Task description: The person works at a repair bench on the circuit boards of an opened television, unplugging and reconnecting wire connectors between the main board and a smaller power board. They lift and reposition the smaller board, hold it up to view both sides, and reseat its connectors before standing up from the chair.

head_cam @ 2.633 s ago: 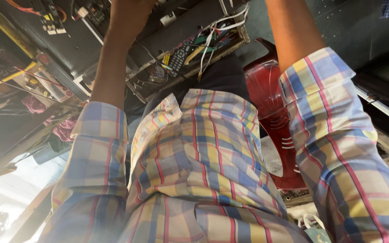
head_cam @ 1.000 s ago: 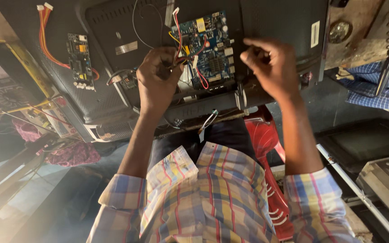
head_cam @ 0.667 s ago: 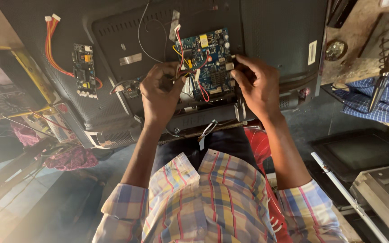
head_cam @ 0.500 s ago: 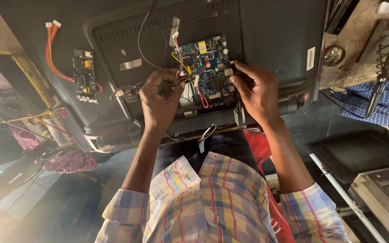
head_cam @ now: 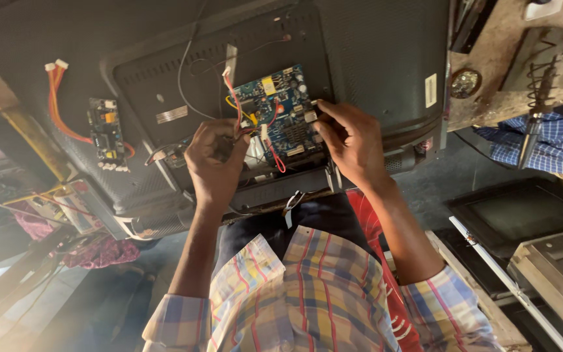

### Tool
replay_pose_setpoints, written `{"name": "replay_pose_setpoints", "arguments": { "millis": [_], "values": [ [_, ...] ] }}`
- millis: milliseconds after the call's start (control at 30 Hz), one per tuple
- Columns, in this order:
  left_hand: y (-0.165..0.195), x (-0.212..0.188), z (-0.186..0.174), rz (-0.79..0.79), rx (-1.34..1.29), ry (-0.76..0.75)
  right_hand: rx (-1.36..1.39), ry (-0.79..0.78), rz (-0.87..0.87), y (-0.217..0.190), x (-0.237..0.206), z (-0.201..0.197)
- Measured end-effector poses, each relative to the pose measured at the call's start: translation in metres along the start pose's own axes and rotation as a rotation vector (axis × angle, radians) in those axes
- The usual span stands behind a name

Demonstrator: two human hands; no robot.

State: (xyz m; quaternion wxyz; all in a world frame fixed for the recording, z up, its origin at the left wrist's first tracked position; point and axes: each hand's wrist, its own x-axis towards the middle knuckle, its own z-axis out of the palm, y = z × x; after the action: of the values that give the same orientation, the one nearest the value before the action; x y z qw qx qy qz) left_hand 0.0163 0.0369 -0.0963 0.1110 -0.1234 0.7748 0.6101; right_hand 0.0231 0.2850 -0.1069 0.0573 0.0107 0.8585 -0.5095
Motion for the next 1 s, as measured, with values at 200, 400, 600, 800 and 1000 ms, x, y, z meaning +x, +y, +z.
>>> {"name": "replay_pose_setpoints", "arguments": {
  "millis": [200,400,600,800,1000],
  "values": [
    [-0.001,0.003,0.002,-0.034,-0.003,-0.007,0.064,-0.021,0.078,0.003,0.001,-0.002],
    [0.000,0.005,0.000,-0.038,-0.026,-0.012,0.162,-0.044,0.154,0.004,0.001,0.000],
    [0.002,0.006,-0.004,-0.013,0.025,-0.011,0.140,-0.042,0.104,0.000,0.002,0.001],
    [0.002,0.005,-0.003,-0.027,0.022,0.004,0.086,-0.076,0.085,-0.003,0.003,0.000],
    [0.002,0.005,-0.005,0.038,0.034,-0.012,0.059,-0.070,0.081,-0.006,0.002,0.002]
  ]
}}
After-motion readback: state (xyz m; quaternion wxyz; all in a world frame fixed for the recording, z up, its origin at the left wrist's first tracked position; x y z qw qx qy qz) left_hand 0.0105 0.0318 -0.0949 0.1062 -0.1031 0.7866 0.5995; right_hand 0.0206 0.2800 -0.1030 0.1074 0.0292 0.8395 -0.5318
